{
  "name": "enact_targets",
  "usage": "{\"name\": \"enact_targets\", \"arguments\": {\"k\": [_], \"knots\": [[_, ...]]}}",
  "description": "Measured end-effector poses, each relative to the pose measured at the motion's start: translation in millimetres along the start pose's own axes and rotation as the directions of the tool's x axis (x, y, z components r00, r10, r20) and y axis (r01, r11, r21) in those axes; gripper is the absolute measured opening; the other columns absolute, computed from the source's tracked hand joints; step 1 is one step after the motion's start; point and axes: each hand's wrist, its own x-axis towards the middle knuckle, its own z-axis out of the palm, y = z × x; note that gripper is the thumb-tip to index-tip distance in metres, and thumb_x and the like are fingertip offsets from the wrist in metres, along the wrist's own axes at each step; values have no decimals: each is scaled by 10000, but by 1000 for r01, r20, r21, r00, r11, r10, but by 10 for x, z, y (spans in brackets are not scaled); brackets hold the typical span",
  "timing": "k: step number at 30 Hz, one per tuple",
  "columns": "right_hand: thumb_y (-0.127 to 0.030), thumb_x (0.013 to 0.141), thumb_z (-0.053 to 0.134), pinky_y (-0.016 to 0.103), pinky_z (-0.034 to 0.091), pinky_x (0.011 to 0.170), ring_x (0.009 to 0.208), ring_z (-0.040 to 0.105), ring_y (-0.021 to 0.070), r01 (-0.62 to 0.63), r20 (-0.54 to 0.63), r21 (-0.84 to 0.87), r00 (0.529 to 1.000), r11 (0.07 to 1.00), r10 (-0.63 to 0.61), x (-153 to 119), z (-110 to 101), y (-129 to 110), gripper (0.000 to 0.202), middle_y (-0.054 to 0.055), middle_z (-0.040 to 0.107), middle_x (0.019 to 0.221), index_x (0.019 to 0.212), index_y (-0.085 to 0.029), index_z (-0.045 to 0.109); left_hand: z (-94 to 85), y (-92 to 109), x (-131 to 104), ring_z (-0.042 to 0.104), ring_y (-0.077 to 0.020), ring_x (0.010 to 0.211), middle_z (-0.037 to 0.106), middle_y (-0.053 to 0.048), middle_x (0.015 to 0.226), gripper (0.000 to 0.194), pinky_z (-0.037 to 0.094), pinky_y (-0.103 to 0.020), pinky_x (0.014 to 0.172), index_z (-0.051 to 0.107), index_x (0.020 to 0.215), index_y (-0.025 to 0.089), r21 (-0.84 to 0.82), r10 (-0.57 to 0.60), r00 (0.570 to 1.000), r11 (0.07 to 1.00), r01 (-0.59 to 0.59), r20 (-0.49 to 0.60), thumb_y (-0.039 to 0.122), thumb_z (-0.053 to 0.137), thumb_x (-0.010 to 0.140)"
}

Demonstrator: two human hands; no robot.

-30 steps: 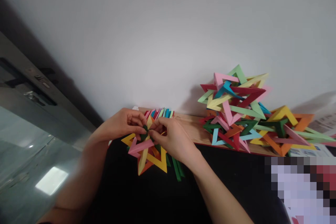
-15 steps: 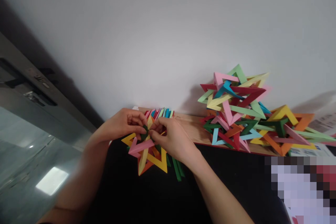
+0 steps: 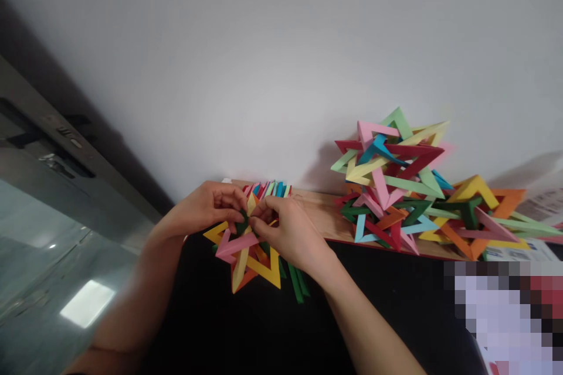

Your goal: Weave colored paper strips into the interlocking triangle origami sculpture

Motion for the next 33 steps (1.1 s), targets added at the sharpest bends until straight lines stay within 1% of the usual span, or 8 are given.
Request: {"name": "enact_targets", "arguments": {"k": [6, 10, 15, 23, 27, 33], "knots": [[-170, 750, 553, 259, 450, 556, 606, 580, 143, 1, 0, -6, 1000, 1000, -1, 8, 5, 5, 77, 8, 623, 650, 679, -190, 574, -5, 0, 9, 637, -91, 500, 666, 5, 657, 126, 525, -189, 505, 594, 769, 123, 11, -12, 1000, 1000, 12, 0, 98, 676, 676], [-165, 746, 557, 255, 446, 550, 610, 581, 142, 7, 0, -20, 1000, 1000, -7, 9, 5, 8, 79, 11, 630, 658, 675, -189, 582, -21, -21, 11, 648, -99, 502, 683, -7, 683, 145, 518, -194, 508, 604, 825, 131, 38, -25, 1000, 999, 25, -10, 135, 681, 703], [-155, 743, 556, 251, 438, 546, 610, 575, 139, 9, -2, -26, 1000, 1000, -9, 11, 9, 7, 87, 11, 627, 657, 666, -187, 580, -32, -33, 0, 656, -108, 516, 691, -17, 698, 169, 504, -196, 514, 610, 876, 134, 74, -26, 1000, 997, 25, 7, 169, 679, 725], [-159, 729, 554, 254, 430, 541, 584, 555, 132, -6, -8, -8, 1000, 1000, 6, 12, 20, -4, 82, -2, 609, 622, 654, -191, 563, 21, 35, -31, 631, -93, 543, 681, -35, 741, 192, 496, -189, 518, 614, 876, 125, 130, 20, 1000, 991, -20, 4, 300, 644, 803], [-161, 726, 558, 247, 419, 528, 565, 551, 125, 6, -12, -12, 1000, 1000, -6, 7, 22, -12, 94, -10, 607, 603, 639, -196, 549, 48, 19, -37, 610, -82, 566, 671, -41, 780, 196, 487, -184, 523, 628, 872, 123, 187, 36, 999, 982, -34, -4, 312, 636, 821], [-172, 727, 556, 242, 425, 527, 578, 569, 131, 0, -3, -12, 1000, 1000, 0, 2, 20, -28, 79, -2, 625, 619, 652, -193, 566, 45, 14, -54, 611, -98, 616, 652, -32, 775, 177, 489, -195, 537, 624, 859, 121, 208, 44, 999, 977, -46, 19, 296, 599, 846]]}}
